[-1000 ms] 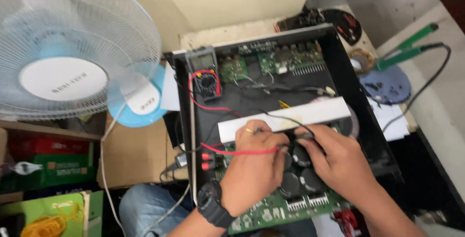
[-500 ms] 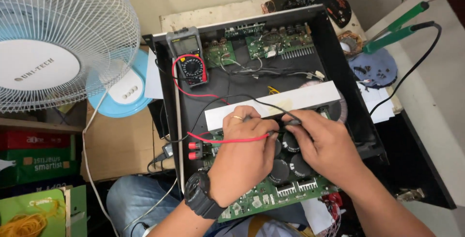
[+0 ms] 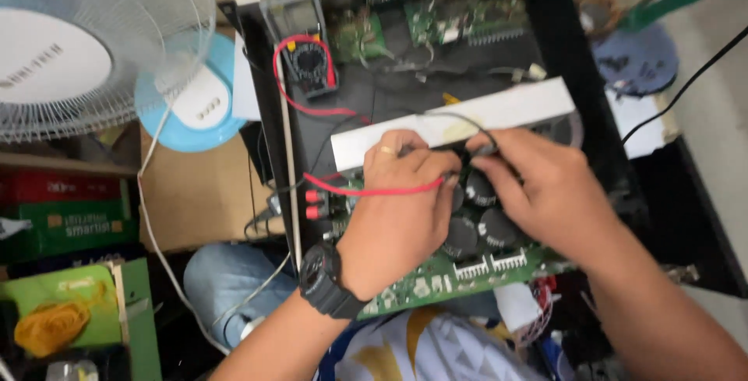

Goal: Testing an electronic circuit board inside an amplifier chassis using a multimeter.

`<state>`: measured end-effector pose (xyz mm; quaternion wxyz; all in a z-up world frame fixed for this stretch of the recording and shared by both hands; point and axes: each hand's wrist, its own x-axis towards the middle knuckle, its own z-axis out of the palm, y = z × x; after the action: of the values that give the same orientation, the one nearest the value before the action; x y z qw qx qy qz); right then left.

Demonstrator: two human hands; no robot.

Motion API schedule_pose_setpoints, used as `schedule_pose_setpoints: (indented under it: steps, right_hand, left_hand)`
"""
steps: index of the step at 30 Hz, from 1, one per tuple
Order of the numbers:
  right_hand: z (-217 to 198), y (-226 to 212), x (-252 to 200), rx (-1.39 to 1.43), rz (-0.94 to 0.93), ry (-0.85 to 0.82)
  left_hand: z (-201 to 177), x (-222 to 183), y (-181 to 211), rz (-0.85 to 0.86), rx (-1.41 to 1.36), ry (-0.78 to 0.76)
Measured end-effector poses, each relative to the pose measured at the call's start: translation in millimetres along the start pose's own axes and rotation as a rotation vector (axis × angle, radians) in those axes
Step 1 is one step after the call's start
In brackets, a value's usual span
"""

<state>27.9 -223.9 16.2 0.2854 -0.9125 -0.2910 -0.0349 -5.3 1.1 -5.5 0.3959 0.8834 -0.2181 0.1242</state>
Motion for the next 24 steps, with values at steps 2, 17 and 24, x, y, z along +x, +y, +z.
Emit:
schedule_pose_setpoints:
  steps: [2,17,24]
  right_hand:
    - [-2,-3,2,0.028,0.015,-0.005]
    - [3,5,-12,0.055,0.077,0.041]
    - [4,5,-13,0.078,0.113,0.036]
  left_hand:
    - [4,-1,-3,-0.018,-0.023,0.024]
    - [-10,0,2,-0.025,-0.078,-0.023]
    - [-10,-3,-1,0.009,-0.094,-0.002]
